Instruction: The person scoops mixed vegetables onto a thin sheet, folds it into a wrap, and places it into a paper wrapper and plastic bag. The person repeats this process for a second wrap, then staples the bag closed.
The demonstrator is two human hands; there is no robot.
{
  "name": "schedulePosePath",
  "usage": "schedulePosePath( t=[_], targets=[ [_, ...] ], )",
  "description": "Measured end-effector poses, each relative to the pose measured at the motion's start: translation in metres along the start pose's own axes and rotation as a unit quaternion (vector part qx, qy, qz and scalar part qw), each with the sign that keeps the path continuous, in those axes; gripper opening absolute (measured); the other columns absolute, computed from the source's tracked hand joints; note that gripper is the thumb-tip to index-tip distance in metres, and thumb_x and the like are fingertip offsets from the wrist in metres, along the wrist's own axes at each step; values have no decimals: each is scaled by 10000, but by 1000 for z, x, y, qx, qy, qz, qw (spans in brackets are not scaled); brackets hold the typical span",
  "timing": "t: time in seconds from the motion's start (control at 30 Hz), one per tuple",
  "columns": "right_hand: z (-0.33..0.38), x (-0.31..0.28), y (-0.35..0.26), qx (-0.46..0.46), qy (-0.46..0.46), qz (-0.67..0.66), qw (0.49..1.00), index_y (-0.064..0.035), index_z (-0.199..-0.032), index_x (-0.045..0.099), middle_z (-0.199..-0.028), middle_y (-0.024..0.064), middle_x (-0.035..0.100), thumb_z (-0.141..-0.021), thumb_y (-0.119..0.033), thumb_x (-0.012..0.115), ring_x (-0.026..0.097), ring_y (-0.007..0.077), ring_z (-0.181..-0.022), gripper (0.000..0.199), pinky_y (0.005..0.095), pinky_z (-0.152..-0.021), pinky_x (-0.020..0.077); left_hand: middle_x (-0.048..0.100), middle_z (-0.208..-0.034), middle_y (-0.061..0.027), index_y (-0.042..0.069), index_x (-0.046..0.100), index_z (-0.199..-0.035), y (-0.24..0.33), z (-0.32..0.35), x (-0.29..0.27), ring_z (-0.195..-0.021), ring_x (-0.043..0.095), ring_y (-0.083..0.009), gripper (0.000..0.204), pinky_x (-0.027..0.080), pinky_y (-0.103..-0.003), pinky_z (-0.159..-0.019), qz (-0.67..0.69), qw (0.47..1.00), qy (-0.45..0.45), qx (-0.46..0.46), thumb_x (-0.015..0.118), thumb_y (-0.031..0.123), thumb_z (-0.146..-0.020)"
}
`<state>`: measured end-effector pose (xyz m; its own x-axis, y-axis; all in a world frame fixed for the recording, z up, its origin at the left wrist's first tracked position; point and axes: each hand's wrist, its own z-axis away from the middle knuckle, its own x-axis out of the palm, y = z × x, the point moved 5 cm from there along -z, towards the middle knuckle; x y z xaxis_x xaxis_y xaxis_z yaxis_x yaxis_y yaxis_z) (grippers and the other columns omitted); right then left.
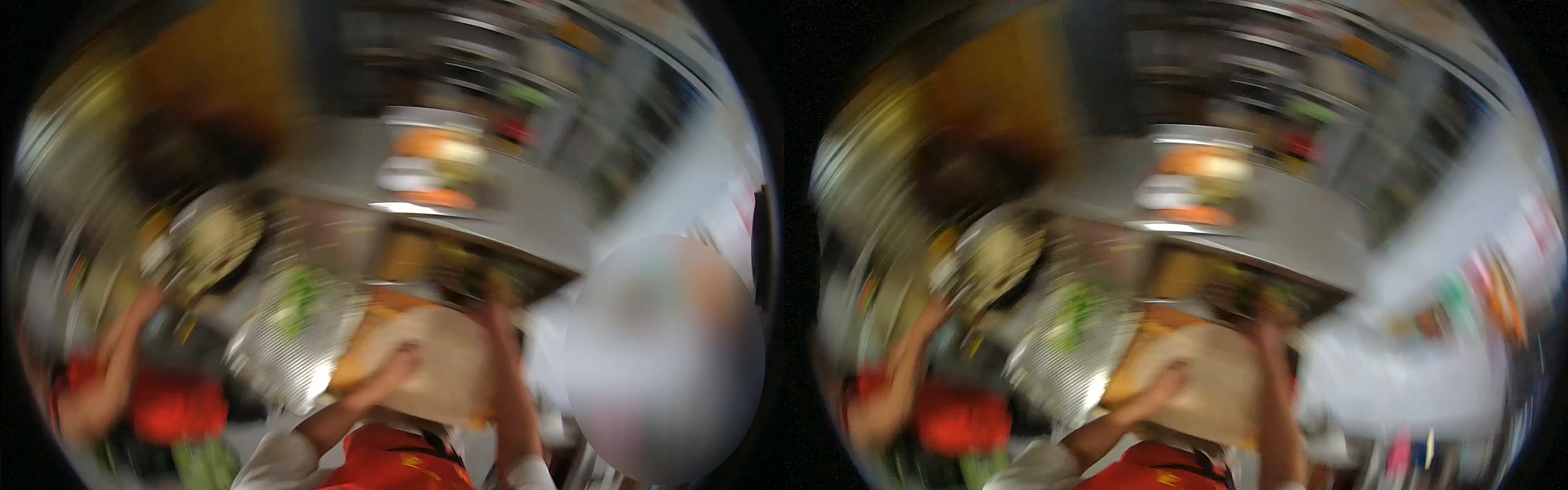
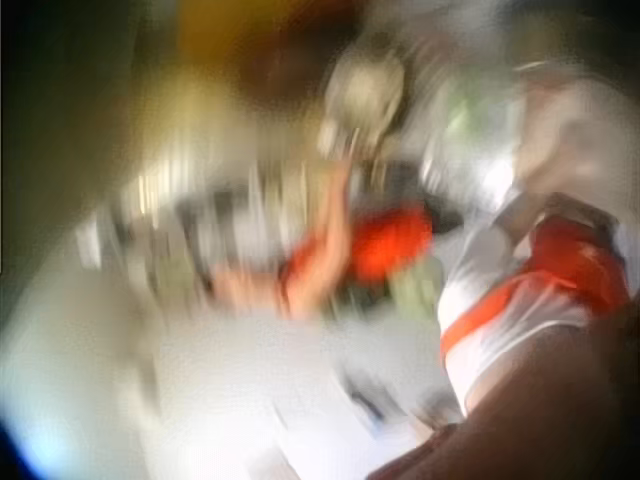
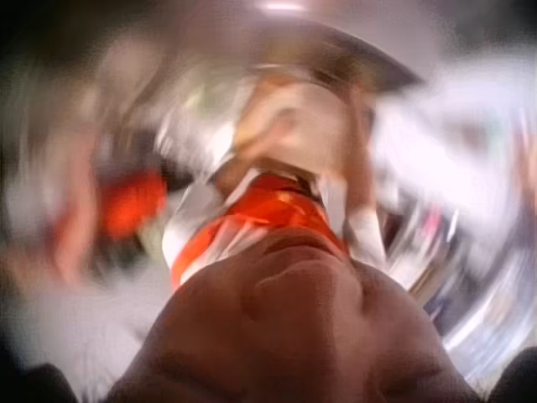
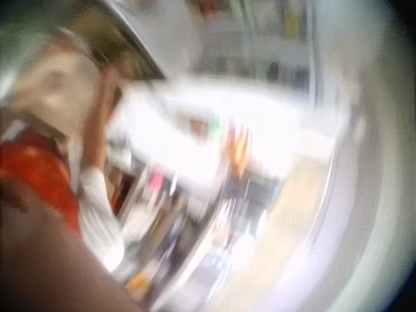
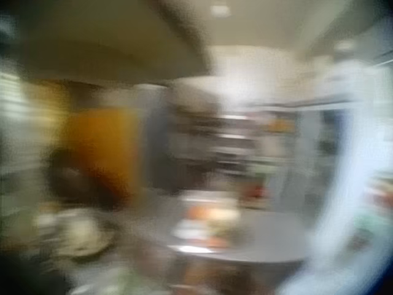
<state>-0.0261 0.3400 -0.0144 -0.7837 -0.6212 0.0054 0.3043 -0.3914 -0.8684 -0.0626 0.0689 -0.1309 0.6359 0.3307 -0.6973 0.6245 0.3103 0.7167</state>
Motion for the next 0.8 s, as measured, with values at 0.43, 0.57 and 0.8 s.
schedulePosePath(
  t=[0.43,0.57,0.8],
  targets=[
    [10,-23,24,-73,-36,-53,995,-28,-1169,595,-1085,110,627,-927,-368,636,632,263,-943,420,393,-833,541,646,-981,-213,21,631,-1039,106,217,-19,-914,618,-391,229,504,-436,-812,186,956,176,-142,547,58,-829],
    [91,-17,42,-88,-39,-103,990,26,-1196,552,-1076,132,637,-922,-109,629,676,234,-882,315,363,-713,617,664,-1031,-200,26,666,-1079,168,176,-88,-947,595,-399,256,476,-469,-862,-42,951,276,-134,586,40,-836],
    [184,-40,88,-56,-82,-156,983,8,-1261,552,-1181,138,638,-916,-64,548,675,219,-1020,352,362,-812,608,568,-1227,-171,88,630,-1230,192,36,-149,-1124,504,-349,430,419,-465,-956,-296,931,213,-12,672,98,-801]
  ],
)
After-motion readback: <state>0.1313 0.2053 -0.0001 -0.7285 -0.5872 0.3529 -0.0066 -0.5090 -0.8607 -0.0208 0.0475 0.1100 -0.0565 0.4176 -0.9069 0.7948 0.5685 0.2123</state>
